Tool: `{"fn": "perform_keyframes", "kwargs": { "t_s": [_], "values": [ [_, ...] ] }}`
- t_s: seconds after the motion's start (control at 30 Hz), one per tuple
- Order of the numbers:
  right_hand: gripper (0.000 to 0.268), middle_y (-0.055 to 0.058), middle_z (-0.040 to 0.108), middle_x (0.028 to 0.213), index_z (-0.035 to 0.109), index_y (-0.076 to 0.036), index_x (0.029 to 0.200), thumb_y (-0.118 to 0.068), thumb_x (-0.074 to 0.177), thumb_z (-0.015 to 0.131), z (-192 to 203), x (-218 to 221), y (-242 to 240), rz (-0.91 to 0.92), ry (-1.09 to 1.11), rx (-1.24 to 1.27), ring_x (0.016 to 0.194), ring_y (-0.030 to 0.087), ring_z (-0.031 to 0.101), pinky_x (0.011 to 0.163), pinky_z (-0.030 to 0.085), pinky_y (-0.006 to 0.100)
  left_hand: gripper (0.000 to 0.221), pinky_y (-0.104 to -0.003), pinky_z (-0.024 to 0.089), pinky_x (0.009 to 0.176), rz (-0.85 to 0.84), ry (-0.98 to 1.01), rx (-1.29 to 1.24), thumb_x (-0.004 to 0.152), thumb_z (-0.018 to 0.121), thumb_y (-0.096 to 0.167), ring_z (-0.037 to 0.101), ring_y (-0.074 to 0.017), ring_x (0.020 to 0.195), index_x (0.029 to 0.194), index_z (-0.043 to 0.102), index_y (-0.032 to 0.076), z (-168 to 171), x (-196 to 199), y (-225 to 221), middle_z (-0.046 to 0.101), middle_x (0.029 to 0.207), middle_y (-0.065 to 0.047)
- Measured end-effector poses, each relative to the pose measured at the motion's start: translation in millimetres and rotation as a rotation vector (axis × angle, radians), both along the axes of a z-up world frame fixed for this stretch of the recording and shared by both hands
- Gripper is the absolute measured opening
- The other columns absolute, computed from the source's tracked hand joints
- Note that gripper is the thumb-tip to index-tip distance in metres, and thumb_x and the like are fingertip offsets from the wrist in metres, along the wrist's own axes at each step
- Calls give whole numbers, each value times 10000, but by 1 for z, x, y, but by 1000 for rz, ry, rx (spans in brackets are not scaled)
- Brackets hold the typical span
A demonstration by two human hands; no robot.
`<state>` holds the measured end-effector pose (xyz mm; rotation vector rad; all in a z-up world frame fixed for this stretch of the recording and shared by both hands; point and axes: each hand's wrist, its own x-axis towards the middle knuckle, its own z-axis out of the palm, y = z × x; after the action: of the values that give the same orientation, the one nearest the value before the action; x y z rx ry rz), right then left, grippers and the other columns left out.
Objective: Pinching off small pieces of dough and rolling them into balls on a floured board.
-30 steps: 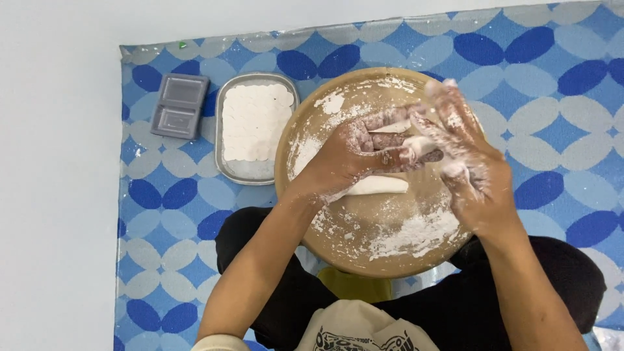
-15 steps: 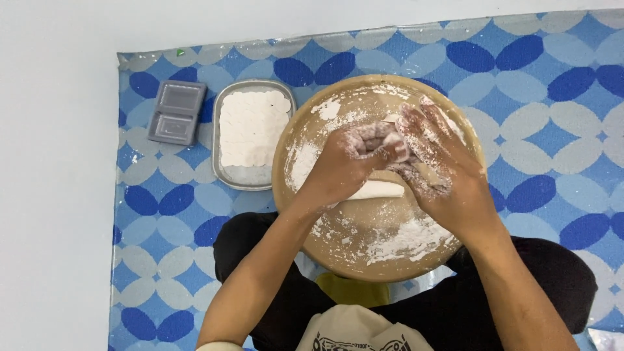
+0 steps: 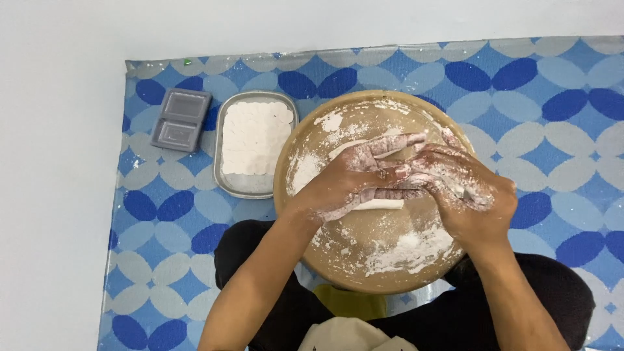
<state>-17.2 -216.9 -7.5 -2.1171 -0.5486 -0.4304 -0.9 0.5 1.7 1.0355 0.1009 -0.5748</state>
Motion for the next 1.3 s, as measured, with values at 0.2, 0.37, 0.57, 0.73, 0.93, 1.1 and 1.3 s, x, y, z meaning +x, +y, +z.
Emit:
{"fn": "perform_keyframes", "kwargs": {
  "t_s": [0.2,0.37,0.57,0.73,0.93,1.1,1.3],
  "values": [
    [335,250,606,1441,719,5,1098,-19,764,737,7,6,4,173,96,-17,1458,418,521,1251,428,526,487,-283,635,689,28,18,69,743,779,82,748,-224,826,1199,688,-63,10,2,-1,761,1102,-200],
    [554,274,560,1493,619,49,1331,-81,811,757,11,-1,8,143,114,-90,1434,436,526,1220,437,543,482,-302,643,795,36,-61,21,771,759,17,738,-242,930,1236,662,-66,1,-1,1,736,1169,-213],
    [508,250,525,1535,690,-18,1196,-5,706,822,15,-4,9,146,74,-199,1468,441,483,1246,413,560,527,-352,638,851,80,-43,-73,799,760,70,730,-312,984,1258,600,-135,0,-4,-2,684,1219,-246],
    [588,243,564,1494,659,1,1297,-23,732,819,15,-3,8,175,5,-265,1475,452,465,1261,396,602,429,-330,629,884,153,-234,179,795,778,120,749,-233,975,1184,690,-38,-6,-5,-7,758,1130,-170],
    [488,266,613,1432,677,50,1264,37,791,795,18,-4,10,144,-18,-245,1385,433,573,1179,499,519,282,-298,560,968,149,-608,622,816,777,257,756,-141,1018,1035,760,81,-20,-8,-16,772,1104,-33],
    [297,234,680,1372,729,20,1166,12,874,787,23,1,13,0,-16,-250,1411,400,569,1196,489,494,659,-412,625,961,65,-18,166,655,803,276,767,-270,975,1241,660,12,2,-8,-4,768,1135,-157],
    [303,260,741,1096,685,101,1128,121,830,731,-14,-5,-5,-67,238,56,859,305,757,691,623,339,500,-312,656,853,69,-172,128,711,821,117,759,-208,969,1192,712,32,-11,-6,-9,777,1098,-130]
  ]
}}
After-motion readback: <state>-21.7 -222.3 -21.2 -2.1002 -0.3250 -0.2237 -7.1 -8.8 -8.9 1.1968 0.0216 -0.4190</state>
